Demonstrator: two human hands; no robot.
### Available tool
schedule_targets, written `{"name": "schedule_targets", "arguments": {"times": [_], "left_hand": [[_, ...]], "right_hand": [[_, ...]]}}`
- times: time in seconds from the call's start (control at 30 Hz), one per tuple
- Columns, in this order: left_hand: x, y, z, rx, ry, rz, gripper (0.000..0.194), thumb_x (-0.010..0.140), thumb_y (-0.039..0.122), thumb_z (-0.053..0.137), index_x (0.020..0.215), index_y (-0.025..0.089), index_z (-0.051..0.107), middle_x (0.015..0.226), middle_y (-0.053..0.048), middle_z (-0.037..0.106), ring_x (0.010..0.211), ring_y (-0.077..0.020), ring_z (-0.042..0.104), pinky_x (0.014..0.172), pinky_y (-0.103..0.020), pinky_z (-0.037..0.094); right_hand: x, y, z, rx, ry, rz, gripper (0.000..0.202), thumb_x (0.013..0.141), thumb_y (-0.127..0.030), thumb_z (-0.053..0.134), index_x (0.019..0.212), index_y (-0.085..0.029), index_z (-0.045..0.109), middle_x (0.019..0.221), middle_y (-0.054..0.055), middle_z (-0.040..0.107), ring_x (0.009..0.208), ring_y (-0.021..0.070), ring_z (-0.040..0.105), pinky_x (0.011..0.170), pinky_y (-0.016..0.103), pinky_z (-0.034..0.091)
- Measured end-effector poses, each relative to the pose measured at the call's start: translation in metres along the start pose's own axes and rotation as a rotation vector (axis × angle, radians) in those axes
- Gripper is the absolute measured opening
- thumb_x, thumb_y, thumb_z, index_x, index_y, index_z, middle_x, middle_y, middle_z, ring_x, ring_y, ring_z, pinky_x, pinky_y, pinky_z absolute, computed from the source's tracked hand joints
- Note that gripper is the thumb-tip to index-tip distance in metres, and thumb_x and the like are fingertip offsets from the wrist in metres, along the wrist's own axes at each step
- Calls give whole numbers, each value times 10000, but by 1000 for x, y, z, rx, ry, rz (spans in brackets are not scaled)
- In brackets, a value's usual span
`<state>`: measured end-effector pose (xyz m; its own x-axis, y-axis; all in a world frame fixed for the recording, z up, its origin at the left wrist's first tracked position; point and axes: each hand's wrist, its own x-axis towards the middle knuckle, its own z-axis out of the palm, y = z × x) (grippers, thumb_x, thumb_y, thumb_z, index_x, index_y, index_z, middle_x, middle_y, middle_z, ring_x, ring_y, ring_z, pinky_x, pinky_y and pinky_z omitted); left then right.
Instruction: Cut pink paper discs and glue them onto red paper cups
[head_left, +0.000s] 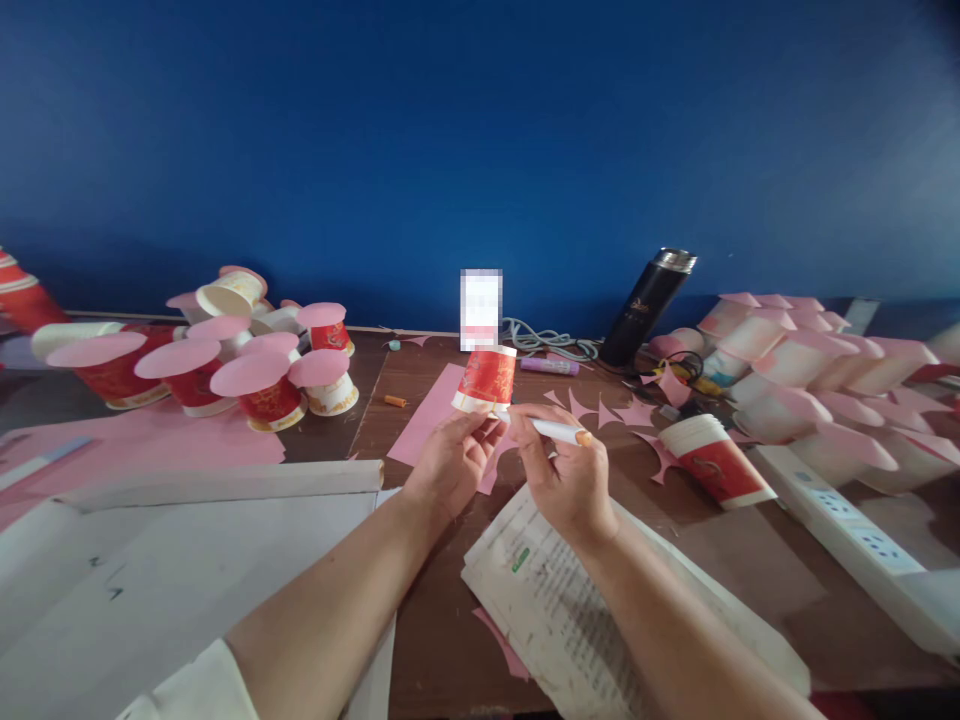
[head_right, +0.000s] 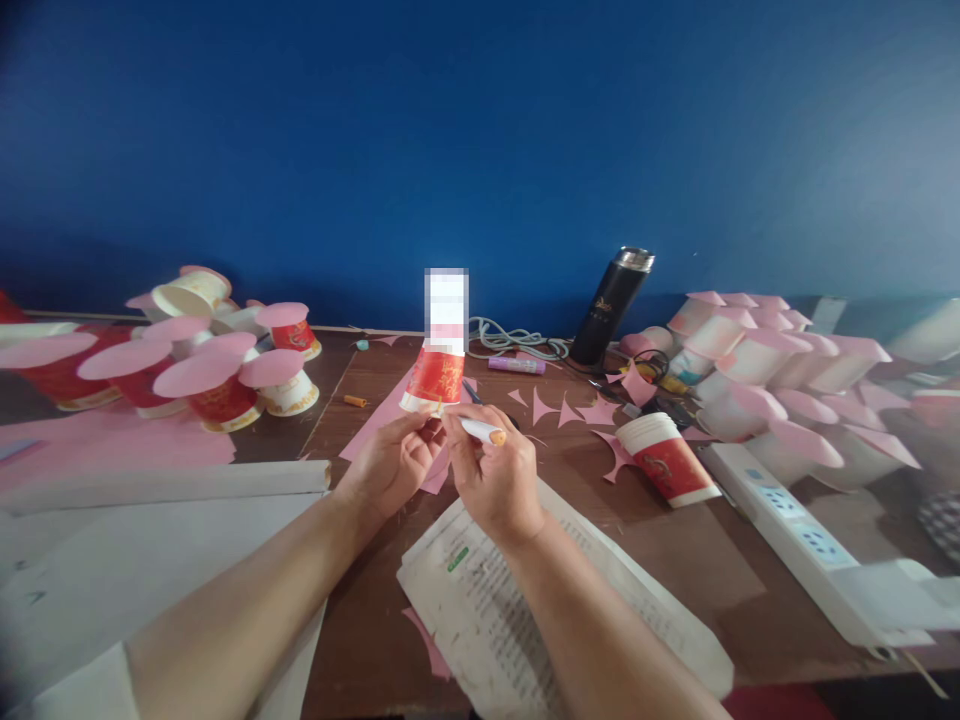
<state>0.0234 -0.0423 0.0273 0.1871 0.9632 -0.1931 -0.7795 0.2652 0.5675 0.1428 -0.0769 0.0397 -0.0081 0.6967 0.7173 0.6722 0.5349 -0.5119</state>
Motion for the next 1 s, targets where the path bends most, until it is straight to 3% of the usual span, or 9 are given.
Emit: {"name": "schedule_targets", "arguments": {"times": [0.2, 0.5, 0.73, 0.87, 1.0], "left_hand": [[2, -1, -1, -27, 22, 0, 60, 658, 86, 665, 677, 136, 638, 700, -17, 634, 711, -101, 585, 855, -262, 433], [0, 0, 1, -48, 38, -7, 64, 682, 69, 649, 670, 129, 633, 707, -19, 628, 701, -93, 579, 867, -255, 435], [1, 1, -1, -69, 8, -6, 116, 742, 79, 637, 844, 124, 669, 860, -49, 671, 796, -104, 613, 877, -245, 476], [-1, 0, -1, -51, -54, -18, 149, 761, 73, 627, 893, 117, 681, 916, -62, 691, 828, -116, 637, 876, -248, 498], [-4, -2, -1, -32, -154, -31, 184, 778, 105, 639, 955, 118, 689, 995, -80, 700, 934, -142, 645, 921, -254, 487]], "right_hand": [[-1, 1, 0, 20, -30, 79, 169, 905, -287, 505, 912, -215, 657, 872, 25, 701, 782, 166, 667, 722, 268, 518], [-3, 1, 1, 69, -4, 74, 150, 899, -264, 522, 934, -206, 656, 881, 33, 697, 797, 165, 666, 752, 279, 526], [-1, 7, 6, 287, 197, 172, 235, 912, -274, 501, 1122, -227, 597, 1021, 63, 666, 740, 150, 657, 682, 314, 550], [6, 21, 14, 406, 227, 406, 228, 878, -381, 542, 1034, -226, 602, 1070, 60, 654, 865, 182, 660, 729, 324, 539], [7, 32, 23, 614, 127, 724, 438, 760, -487, 659, 1104, -235, 562, 1058, 49, 661, 936, 201, 647, 752, 320, 531]]}}
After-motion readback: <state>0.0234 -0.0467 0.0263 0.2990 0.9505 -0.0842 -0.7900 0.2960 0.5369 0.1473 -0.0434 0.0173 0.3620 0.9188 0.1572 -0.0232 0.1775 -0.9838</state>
